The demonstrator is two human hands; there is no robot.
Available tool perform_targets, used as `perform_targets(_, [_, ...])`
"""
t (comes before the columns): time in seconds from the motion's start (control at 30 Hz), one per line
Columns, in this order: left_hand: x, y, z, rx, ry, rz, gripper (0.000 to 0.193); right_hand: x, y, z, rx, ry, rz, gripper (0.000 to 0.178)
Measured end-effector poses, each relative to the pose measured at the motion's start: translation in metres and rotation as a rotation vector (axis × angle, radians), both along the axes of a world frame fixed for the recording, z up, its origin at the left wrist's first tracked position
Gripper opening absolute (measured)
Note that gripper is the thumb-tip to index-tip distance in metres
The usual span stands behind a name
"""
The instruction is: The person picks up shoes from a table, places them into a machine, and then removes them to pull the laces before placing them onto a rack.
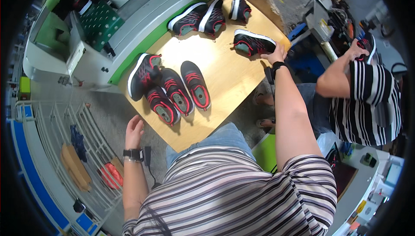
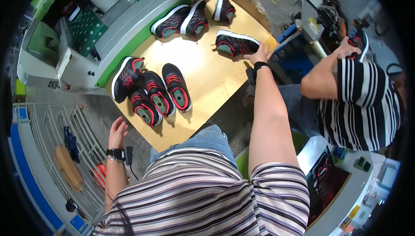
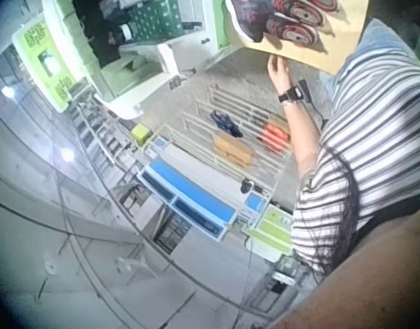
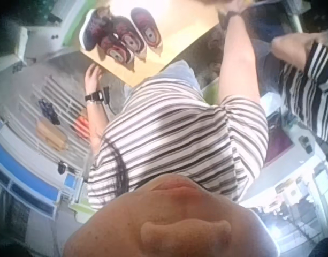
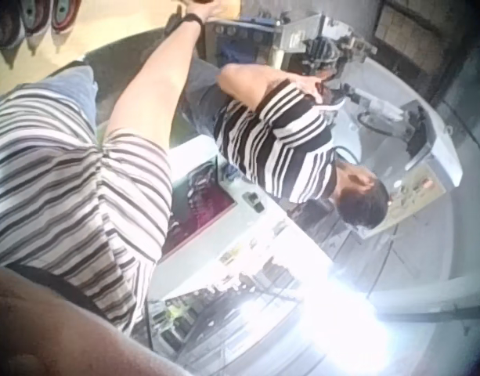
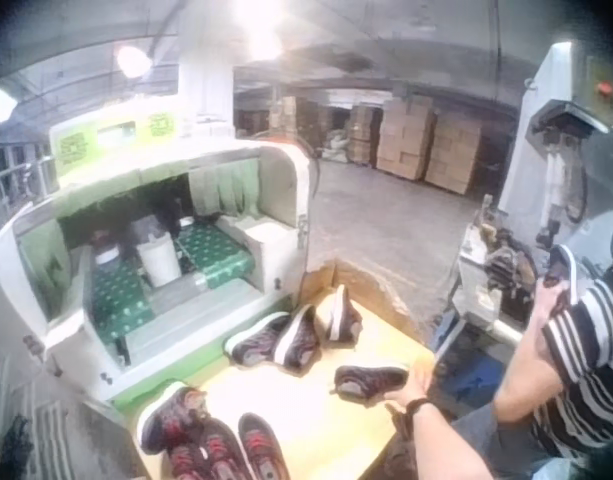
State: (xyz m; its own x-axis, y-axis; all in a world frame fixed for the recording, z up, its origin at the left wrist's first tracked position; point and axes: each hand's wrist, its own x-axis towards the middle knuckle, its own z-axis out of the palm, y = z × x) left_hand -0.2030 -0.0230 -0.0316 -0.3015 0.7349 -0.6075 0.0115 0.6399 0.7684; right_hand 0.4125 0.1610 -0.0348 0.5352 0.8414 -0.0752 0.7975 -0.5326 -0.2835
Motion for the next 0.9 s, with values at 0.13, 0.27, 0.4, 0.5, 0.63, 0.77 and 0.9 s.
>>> perform_targets(0.13, [0.019,0.014,0.008,0.419,0.483,-0.215,0.041,-0.042,-0.025,0.002,0.254,0.29,0.245,0.062])
perform_targets(0.27, [0.109,0.055,0.117,0.831,0.706,-0.556,0.06,-0.102,-0.057,0.062,0.535,0.551,0.282,0.044])
perform_targets(0.4, [0.142,0.077,0.149,1.081,0.684,-0.843,0.087,-0.184,-0.053,0.143,0.362,0.952,0.525,0.036])
perform_targets(0.5, [0.136,0.094,0.154,1.021,0.296,-0.794,0.075,-0.232,-0.044,0.152,0.234,1.334,0.58,0.044])
perform_targets(0.63, [0.114,0.105,0.169,0.578,-0.24,-0.133,0.063,-0.252,-0.075,0.074,0.222,0.786,0.681,0.076])
perform_targets(0.77, [0.095,0.187,0.208,0.744,-0.265,0.077,0.072,-0.254,-0.11,0.022,0.195,0.81,0.668,0.089])
perform_targets(0.9, [0.045,0.292,0.211,0.843,0.248,0.245,0.077,-0.225,-0.077,0.061,0.238,1.408,0.169,0.066])
